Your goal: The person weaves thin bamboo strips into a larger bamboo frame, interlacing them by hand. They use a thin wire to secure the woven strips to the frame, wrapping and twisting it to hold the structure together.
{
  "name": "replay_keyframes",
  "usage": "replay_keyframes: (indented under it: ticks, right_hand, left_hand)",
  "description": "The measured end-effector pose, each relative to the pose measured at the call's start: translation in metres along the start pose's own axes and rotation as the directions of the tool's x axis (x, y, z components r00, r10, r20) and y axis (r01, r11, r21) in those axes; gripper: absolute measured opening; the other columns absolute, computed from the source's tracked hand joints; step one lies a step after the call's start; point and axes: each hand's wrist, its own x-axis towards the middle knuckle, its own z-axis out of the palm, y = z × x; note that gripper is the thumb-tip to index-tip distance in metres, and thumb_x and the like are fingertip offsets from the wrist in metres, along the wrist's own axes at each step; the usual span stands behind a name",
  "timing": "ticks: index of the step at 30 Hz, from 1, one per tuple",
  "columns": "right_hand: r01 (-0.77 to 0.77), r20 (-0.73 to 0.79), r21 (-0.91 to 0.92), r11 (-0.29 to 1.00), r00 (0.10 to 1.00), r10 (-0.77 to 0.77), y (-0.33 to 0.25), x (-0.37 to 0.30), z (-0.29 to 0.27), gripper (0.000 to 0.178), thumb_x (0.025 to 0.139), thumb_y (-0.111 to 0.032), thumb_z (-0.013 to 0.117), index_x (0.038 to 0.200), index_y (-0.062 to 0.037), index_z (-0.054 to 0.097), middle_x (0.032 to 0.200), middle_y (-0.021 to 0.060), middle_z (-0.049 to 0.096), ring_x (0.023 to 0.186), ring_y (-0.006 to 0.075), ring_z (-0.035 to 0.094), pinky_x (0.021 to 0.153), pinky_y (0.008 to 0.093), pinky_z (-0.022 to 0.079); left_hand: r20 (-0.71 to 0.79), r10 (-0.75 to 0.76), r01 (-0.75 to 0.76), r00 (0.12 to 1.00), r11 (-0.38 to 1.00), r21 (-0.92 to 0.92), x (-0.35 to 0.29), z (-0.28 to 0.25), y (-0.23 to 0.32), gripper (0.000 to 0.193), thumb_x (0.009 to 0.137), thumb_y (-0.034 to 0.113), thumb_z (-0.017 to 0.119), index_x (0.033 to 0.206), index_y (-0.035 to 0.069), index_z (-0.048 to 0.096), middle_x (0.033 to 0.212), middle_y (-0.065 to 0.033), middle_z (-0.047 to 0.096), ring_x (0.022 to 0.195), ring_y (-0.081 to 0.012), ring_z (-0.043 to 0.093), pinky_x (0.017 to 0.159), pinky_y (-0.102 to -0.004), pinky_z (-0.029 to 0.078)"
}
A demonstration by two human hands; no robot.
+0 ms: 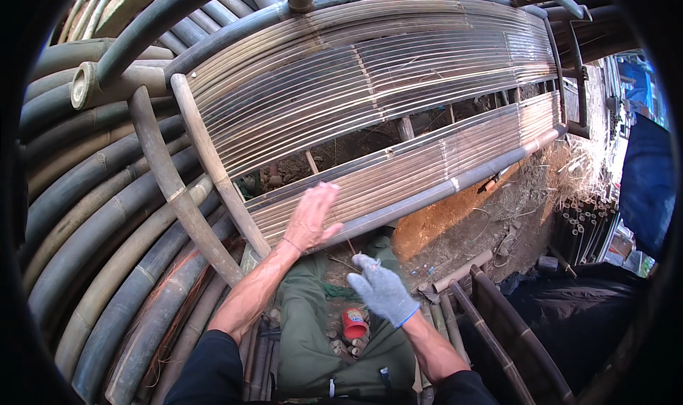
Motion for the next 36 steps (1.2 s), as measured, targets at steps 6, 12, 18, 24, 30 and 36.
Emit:
replay_keyframes:
  ticks: [6,12,18,24,30,36]
  right_hand:
    - [-0.145,0.078,0.089,0.985,0.987,0.138,0.027,0.058,-0.048,0.026,0.098,-0.025,0.060,0.106,-0.0014,0.068,0.099,0.0171,0.070,0.095,0.0338,0.067,0.082,0.0401,0.053]
    - [-0.239,0.299,0.052,0.970,0.930,0.213,0.035,-0.009,-0.040,0.034,0.100,-0.031,0.054,0.116,-0.0014,0.063,0.109,0.0199,0.068,0.101,0.0388,0.065,0.086,0.0429,0.052]
    - [0.160,0.544,0.016,0.987,0.827,-0.143,0.046,-0.029,-0.052,0.028,0.099,-0.028,0.054,0.111,-0.0063,0.067,0.109,0.0193,0.066,0.104,0.0381,0.063,0.088,0.0433,0.052]
    - [0.193,0.141,-0.153,0.969,0.975,-0.172,0.124,0.032,-0.080,0.024,0.091,-0.021,0.064,0.108,-0.0050,0.067,0.105,0.0179,0.066,0.104,0.0368,0.061,0.093,0.0443,0.049]
    - [-0.716,0.606,0.607,0.343,0.697,0.382,0.112,0.117,-0.049,0.046,0.097,-0.045,0.061,0.121,-0.0056,0.060,0.108,0.0138,0.066,0.088,0.0283,0.069,0.076,0.0425,0.058]
    - [-0.149,0.418,0.181,0.972,0.906,0.061,0.056,0.177,-0.018,0.035,0.098,-0.035,0.054,0.091,-0.0032,0.066,0.084,0.0177,0.067,0.067,0.0327,0.063,0.060,0.0445,0.051]
  left_hand:
    - [0.104,-0.092,0.089,0.990,0.995,0.032,0.021,-0.002,-0.014,0.038,0.085,0.019,0.070,0.119,0.006,0.059,0.112,-0.0129,0.056,0.101,-0.0309,0.059,0.085,-0.0415,0.051]
    - [-0.423,-0.575,0.518,0.701,0.817,-0.252,-0.030,0.042,-0.025,0.043,0.091,0.030,0.066,0.123,0.002,0.058,0.121,-0.0182,0.058,0.112,-0.0341,0.057,0.096,-0.0428,0.047]
    - [0.089,-0.912,0.783,0.399,0.289,-0.551,0.029,0.088,0.009,0.073,0.092,0.070,0.052,0.101,-0.001,0.066,0.097,-0.0204,0.069,0.094,-0.0342,0.066,0.085,-0.0434,0.051]
    - [0.151,-0.951,0.723,0.269,0.096,-0.684,0.025,0.063,0.047,0.037,0.105,0.033,0.049,0.095,0.002,0.068,0.069,0.0008,0.056,0.049,-0.0065,0.050,0.046,-0.0263,0.051]
    - [0.056,-0.769,0.578,0.637,0.427,-0.695,-0.005,0.074,0.191,0.028,0.103,0.026,0.054,0.094,0.004,0.068,0.062,0.0011,0.051,0.051,-0.0067,0.053,0.047,-0.0289,0.047]
    - [0.210,-0.461,0.501,0.863,0.722,-0.476,-0.024,0.061,0.276,0.011,0.092,0.012,0.061,0.094,0.002,0.064,0.094,-0.0155,0.060,0.084,-0.0363,0.062,0.079,-0.0439,0.052]
